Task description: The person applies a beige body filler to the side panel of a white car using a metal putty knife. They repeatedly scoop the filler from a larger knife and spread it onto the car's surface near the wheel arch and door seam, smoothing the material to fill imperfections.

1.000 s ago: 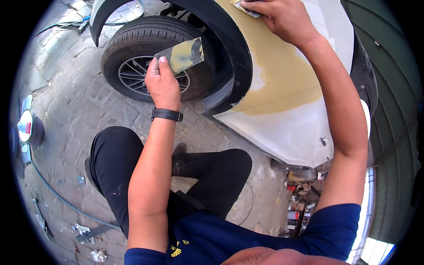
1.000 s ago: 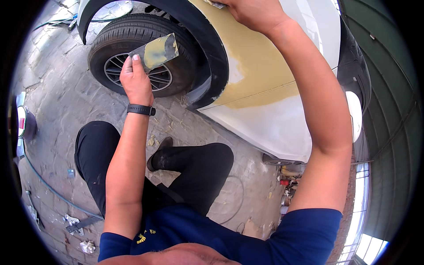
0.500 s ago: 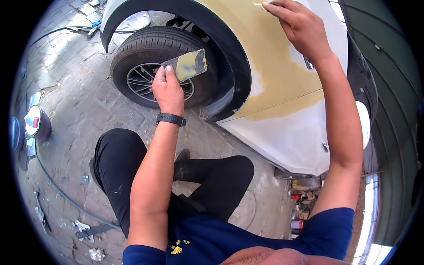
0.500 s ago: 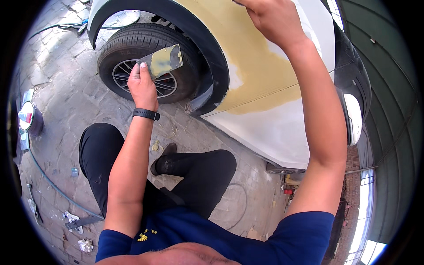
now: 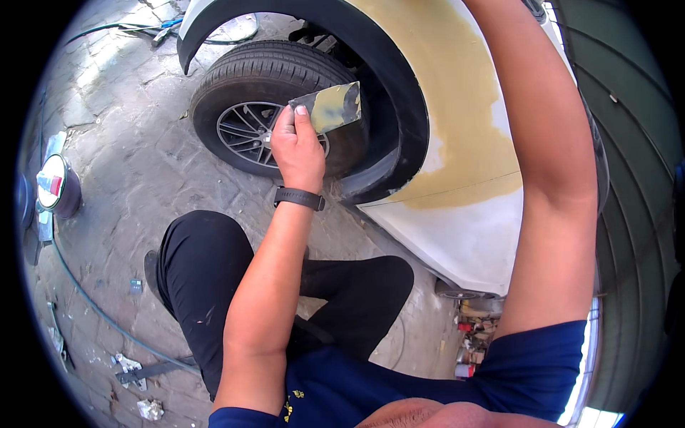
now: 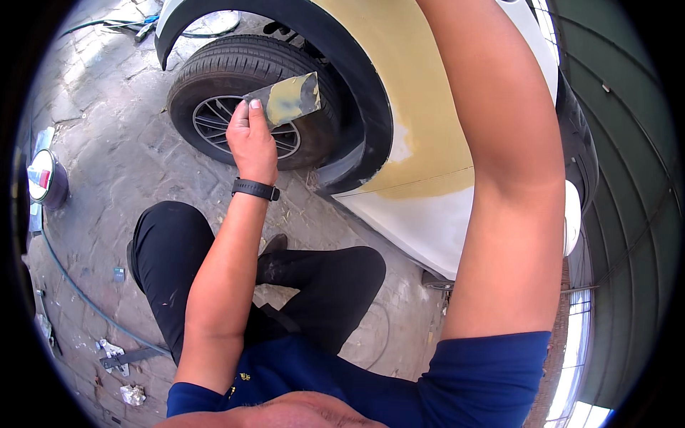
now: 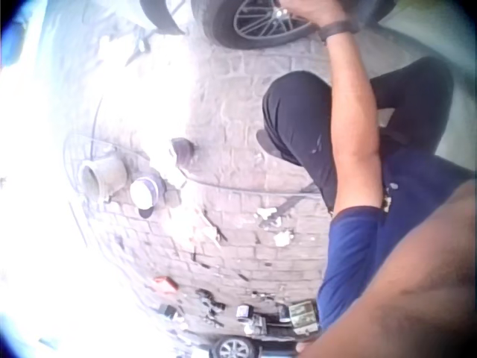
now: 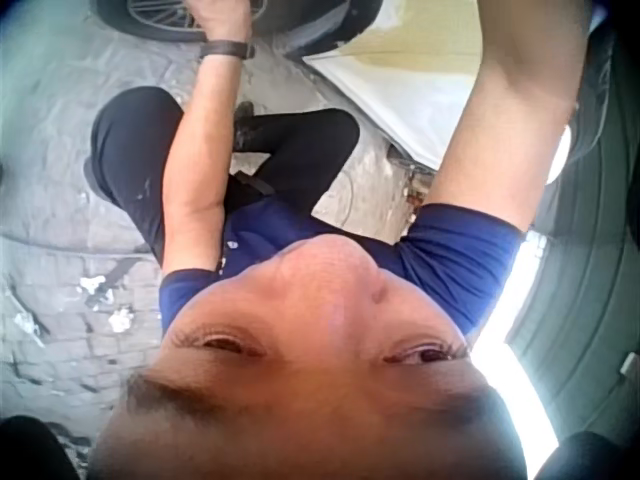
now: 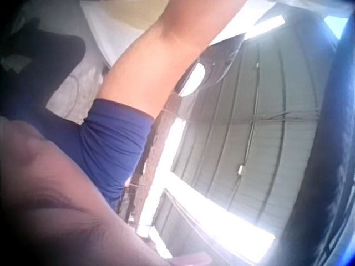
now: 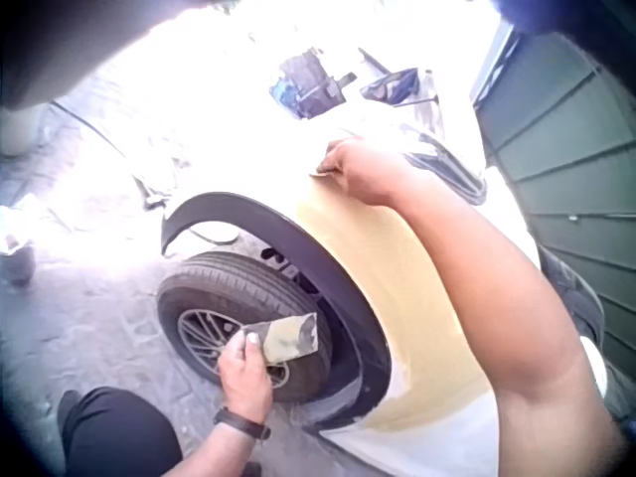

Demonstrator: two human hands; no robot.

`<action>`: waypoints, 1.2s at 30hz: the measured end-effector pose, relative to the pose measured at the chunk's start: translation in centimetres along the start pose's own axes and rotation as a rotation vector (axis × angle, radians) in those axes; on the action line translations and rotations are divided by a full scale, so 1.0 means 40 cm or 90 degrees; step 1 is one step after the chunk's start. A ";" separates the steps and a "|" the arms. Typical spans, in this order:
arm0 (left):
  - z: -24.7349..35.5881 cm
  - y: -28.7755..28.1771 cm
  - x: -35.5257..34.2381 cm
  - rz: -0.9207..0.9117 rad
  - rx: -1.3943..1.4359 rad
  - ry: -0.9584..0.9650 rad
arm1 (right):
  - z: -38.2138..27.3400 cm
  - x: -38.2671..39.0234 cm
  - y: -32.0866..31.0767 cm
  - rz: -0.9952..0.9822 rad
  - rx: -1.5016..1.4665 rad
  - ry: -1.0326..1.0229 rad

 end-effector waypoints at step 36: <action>0.199 0.046 0.208 -0.402 -0.003 -0.088 | -0.491 0.804 0.134 0.622 -1.432 0.367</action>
Point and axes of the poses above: each hand's wrist, its own x-axis away from the middle knuckle, its own y-axis out of the palm, z = x × y, the point moved 6 cm from there along -x, towards the middle knuckle, and after that the axes turned 2 degrees about x, right-handed, at the moved point
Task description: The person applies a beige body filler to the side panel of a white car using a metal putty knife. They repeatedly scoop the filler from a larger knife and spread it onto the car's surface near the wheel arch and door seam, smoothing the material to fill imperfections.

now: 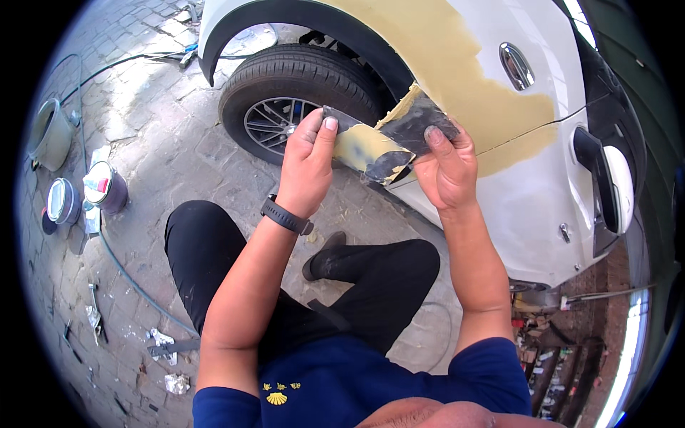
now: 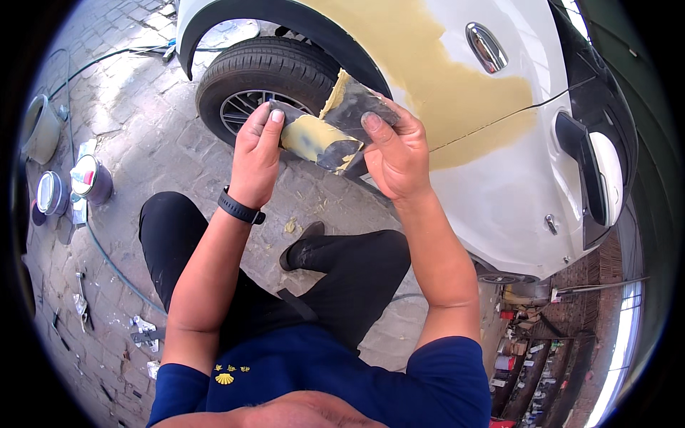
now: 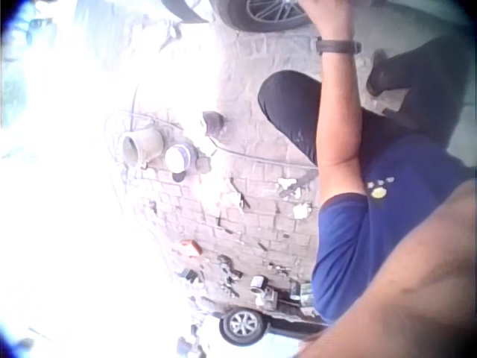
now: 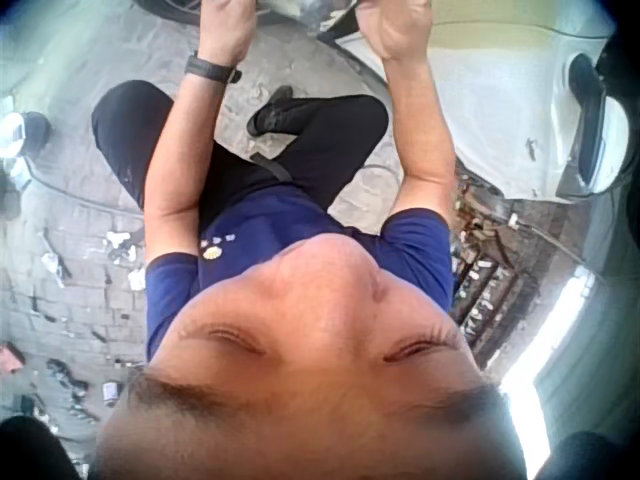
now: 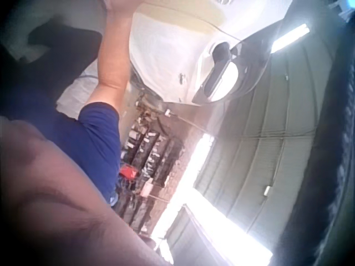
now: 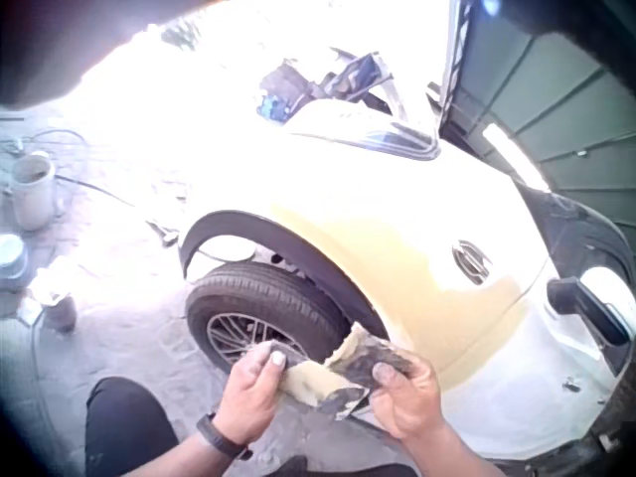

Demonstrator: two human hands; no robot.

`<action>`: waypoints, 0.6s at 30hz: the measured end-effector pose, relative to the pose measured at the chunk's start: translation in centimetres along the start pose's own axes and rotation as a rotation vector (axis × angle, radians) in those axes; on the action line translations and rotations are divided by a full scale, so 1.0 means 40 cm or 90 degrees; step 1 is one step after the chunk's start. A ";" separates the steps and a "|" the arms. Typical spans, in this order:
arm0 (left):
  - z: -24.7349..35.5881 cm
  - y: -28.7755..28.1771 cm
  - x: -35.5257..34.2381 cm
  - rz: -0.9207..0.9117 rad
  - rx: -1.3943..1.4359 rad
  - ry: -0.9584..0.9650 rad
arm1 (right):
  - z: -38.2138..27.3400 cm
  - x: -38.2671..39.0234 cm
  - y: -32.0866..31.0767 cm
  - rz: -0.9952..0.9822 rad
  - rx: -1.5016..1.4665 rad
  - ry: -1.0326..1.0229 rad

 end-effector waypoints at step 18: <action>-0.075 -0.015 0.140 0.120 0.349 -0.321 | 0.000 -0.043 0.040 -0.063 -0.115 -0.182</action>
Point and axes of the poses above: each hand's wrist, its own x-axis away from the middle knuckle, its own y-axis out of the palm, z = x × y, the point moved 6 cm from there along -x, towards the middle knuckle, and after that the axes turned 2 degrees about x, right-handed, at the moved point
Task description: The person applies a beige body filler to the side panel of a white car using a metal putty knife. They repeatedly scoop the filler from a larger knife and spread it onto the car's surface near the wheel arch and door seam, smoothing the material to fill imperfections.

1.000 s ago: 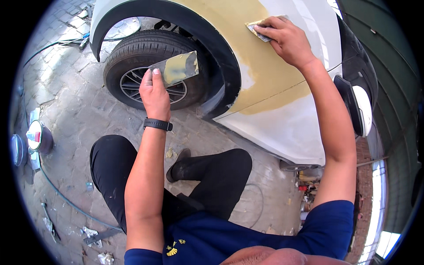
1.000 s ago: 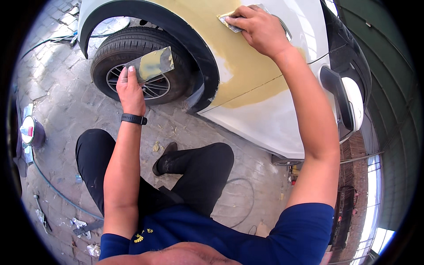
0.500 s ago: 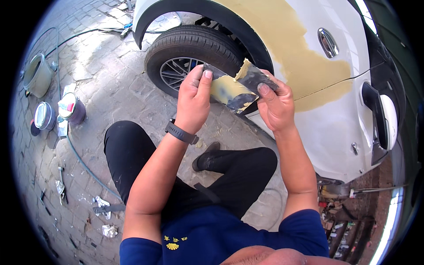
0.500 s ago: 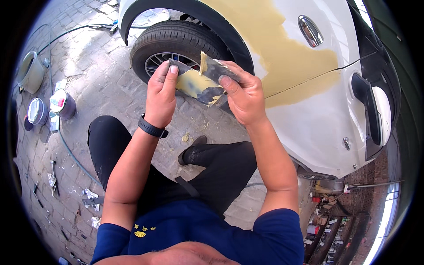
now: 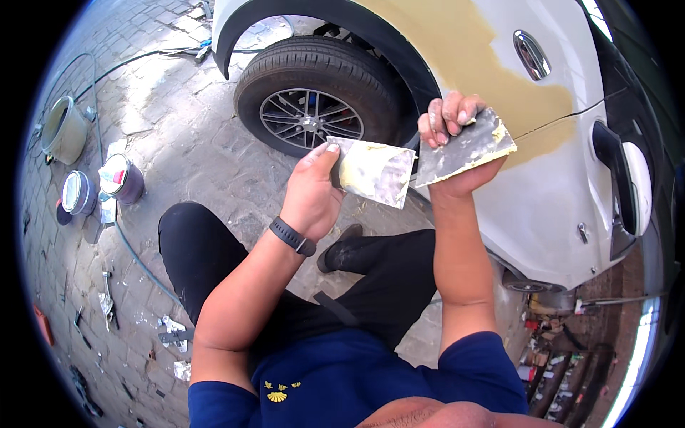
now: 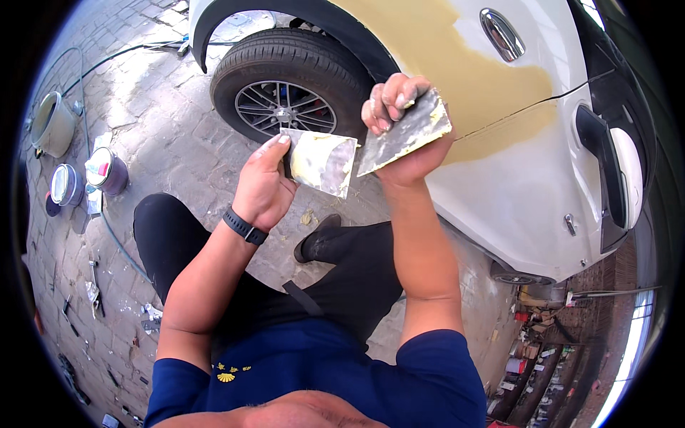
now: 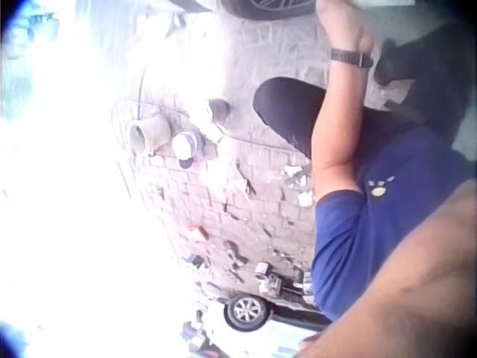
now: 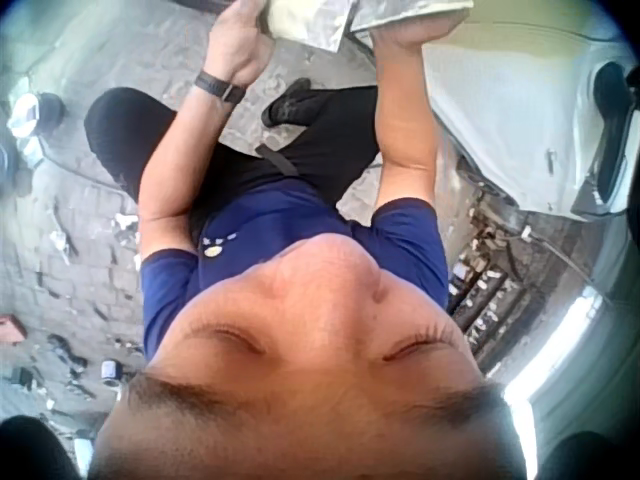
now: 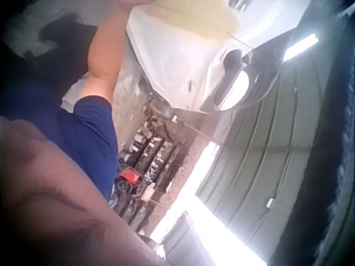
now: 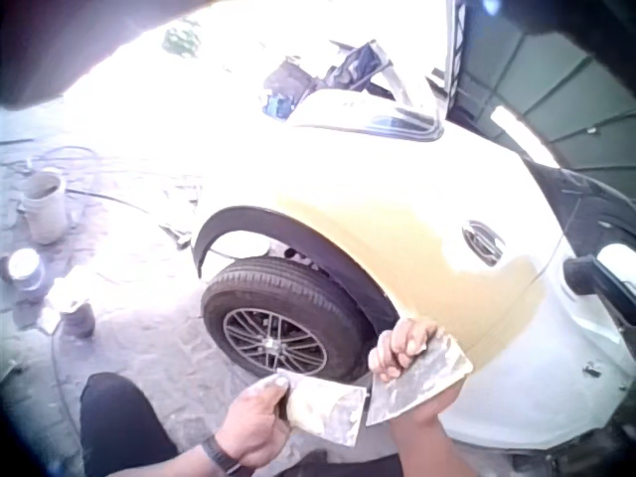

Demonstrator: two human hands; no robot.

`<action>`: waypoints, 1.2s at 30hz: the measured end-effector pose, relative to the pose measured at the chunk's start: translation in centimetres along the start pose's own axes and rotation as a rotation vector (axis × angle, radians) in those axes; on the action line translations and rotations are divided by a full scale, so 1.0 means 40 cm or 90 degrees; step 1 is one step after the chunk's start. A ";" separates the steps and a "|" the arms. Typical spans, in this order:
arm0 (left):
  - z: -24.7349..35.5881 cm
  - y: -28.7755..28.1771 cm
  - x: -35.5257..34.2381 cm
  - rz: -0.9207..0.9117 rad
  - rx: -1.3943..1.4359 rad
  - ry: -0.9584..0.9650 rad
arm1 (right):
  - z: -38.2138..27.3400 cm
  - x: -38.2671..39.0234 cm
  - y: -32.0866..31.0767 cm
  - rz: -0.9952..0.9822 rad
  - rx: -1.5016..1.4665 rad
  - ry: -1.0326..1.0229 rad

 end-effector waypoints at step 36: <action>0.119 0.068 0.031 -0.096 -0.518 0.411 | 0.172 0.162 -0.032 0.259 0.299 0.203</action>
Point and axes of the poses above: each hand's wrist, its own x-axis away from the middle knuckle, its own y-axis out of the palm, z = x × y, the point moved 6 cm from there along -x, towards the middle knuckle, and after that the axes turned 2 degrees about x, right-handed, at the moved point
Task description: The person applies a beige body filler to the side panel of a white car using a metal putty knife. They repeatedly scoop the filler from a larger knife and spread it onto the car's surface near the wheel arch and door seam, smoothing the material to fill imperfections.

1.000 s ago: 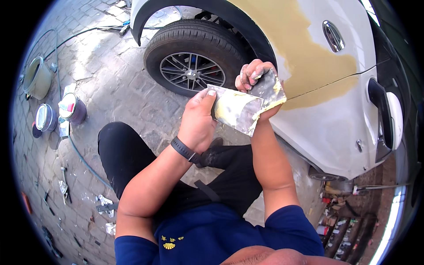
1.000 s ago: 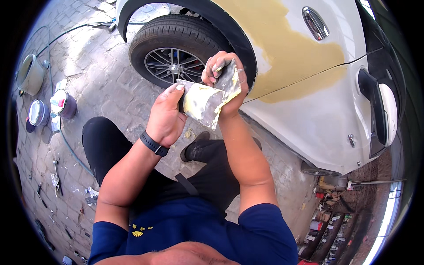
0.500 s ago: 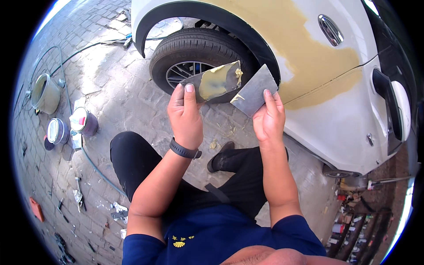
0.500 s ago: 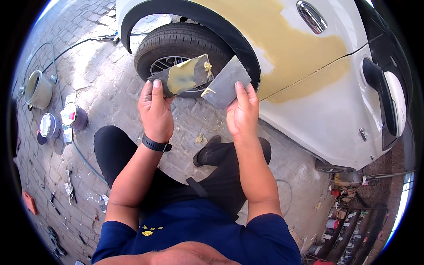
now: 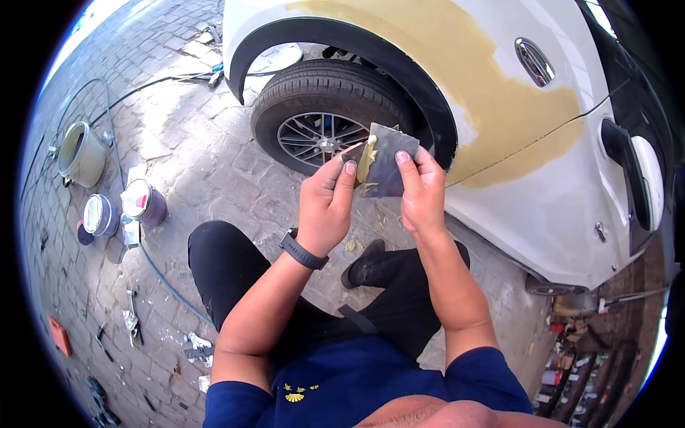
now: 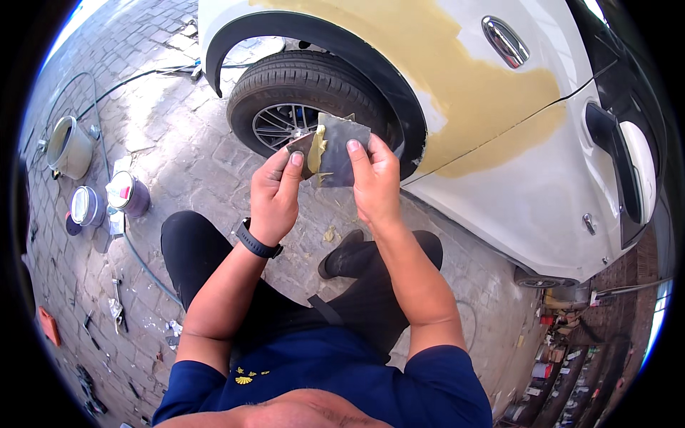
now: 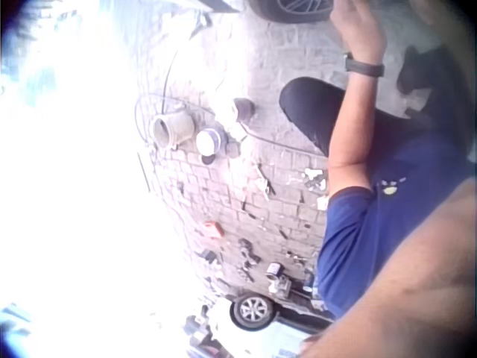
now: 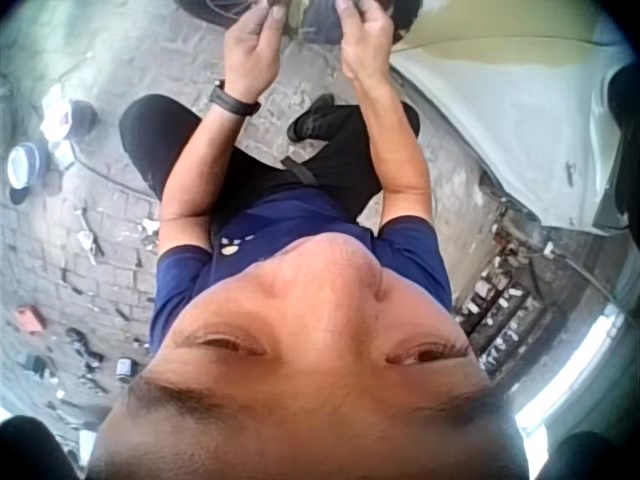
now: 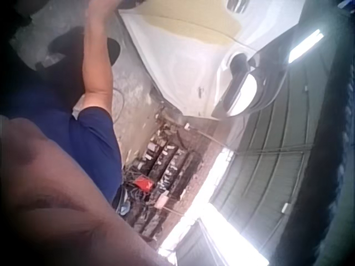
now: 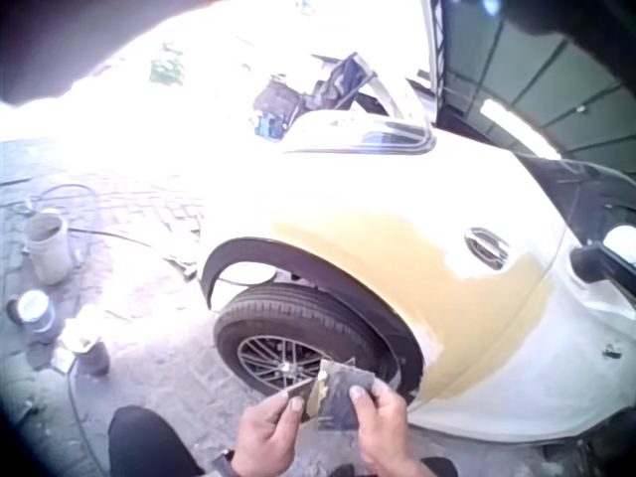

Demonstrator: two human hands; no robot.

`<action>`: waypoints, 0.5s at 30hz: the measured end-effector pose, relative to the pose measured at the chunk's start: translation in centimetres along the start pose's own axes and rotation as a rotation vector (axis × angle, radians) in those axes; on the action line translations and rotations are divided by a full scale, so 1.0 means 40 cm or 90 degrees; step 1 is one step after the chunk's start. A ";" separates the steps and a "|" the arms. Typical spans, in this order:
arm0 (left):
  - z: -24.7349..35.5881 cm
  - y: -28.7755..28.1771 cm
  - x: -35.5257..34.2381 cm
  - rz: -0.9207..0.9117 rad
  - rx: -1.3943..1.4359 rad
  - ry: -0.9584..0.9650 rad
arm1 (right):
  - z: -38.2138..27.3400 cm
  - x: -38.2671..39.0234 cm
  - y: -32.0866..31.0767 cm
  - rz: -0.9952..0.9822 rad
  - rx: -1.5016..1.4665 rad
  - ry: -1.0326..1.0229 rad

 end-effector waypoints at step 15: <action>-0.026 -0.050 -0.034 -0.060 0.045 -0.097 | -0.194 -0.003 -0.016 -0.197 0.231 -0.271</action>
Point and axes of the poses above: each hand's wrist, its own x-axis away from the middle knuckle, its own y-axis out of the palm, z = x × y, the point moved 6 cm from there along -x, towards the middle knuckle, and after that the axes turned 2 degrees about x, right-handed, at the moved point
